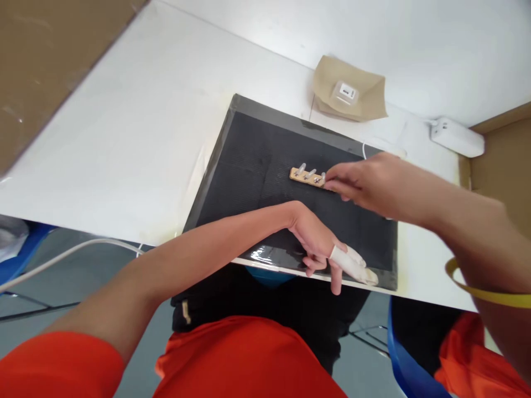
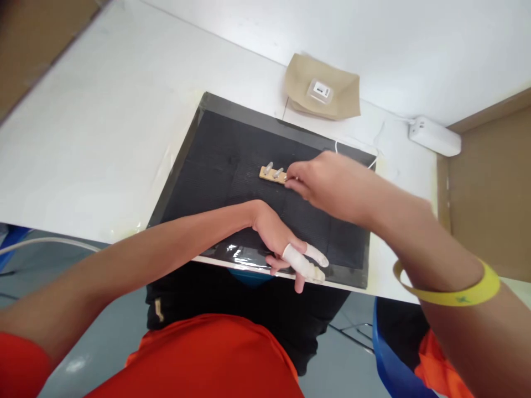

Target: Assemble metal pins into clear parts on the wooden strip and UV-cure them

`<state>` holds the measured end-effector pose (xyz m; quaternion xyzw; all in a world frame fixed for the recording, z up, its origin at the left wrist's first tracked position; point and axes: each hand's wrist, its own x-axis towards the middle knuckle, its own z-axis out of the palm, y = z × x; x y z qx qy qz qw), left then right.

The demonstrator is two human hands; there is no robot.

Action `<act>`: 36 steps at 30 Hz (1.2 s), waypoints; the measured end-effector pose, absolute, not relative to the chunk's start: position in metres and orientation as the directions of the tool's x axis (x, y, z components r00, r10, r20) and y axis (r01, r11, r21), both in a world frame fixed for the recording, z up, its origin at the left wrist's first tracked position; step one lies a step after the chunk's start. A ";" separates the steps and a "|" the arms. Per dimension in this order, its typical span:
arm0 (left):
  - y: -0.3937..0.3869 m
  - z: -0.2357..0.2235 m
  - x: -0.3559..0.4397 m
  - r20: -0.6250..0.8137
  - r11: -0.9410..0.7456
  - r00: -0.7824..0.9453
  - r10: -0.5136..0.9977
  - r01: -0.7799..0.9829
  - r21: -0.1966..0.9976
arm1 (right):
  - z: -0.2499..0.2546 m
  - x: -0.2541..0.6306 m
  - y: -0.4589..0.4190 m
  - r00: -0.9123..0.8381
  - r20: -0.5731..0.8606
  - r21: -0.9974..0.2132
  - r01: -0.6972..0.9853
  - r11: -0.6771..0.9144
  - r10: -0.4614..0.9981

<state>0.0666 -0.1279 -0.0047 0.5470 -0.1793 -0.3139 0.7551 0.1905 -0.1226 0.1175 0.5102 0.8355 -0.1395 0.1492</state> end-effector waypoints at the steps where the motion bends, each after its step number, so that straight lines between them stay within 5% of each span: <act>1: -0.128 -0.006 0.067 -0.060 0.214 0.735 -0.675 0.272 0.938 | 0.118 0.189 -0.120 -0.430 -0.344 -0.051 0.896 0.441 0.835; 3: -0.129 -0.008 0.068 -0.035 0.231 0.730 -0.682 0.261 0.937 | 0.118 0.187 -0.116 -0.423 -0.286 0.003 0.897 0.442 0.860; 8: -0.128 -0.010 0.069 -0.011 0.251 0.732 -0.682 0.248 0.936 | 0.118 0.184 -0.108 -0.475 -0.444 -0.033 0.856 0.516 0.760; 13: -0.126 -0.011 0.067 0.000 0.250 0.727 -0.686 0.236 0.939 | 0.125 0.181 -0.101 -0.399 -0.351 0.046 0.896 0.441 0.847; 17: -0.126 -0.011 0.067 -0.007 0.232 0.734 -0.679 0.224 0.947 | 0.124 0.173 -0.098 -0.481 -0.487 -0.075 0.854 0.514 0.729; 21: -0.126 -0.011 0.068 -0.001 0.216 0.716 -0.698 0.213 0.953 | 0.122 0.169 -0.092 -0.445 -0.375 0.011 0.875 0.483 0.814; 26: -0.126 -0.011 0.068 -0.008 0.230 0.705 -0.709 0.243 0.942 | 0.125 0.165 -0.091 -0.505 -0.502 -0.088 0.837 0.540 0.702; 31: -0.125 -0.010 0.066 -0.017 0.261 0.705 -0.709 0.285 0.922 | 0.131 0.166 -0.089 -0.441 -0.394 0.033 0.870 0.491 0.807; 36: -0.126 -0.009 0.066 -0.045 0.258 0.724 -0.689 0.304 0.917 | 0.128 0.161 -0.095 -0.529 -0.480 -0.090 0.823 0.561 0.699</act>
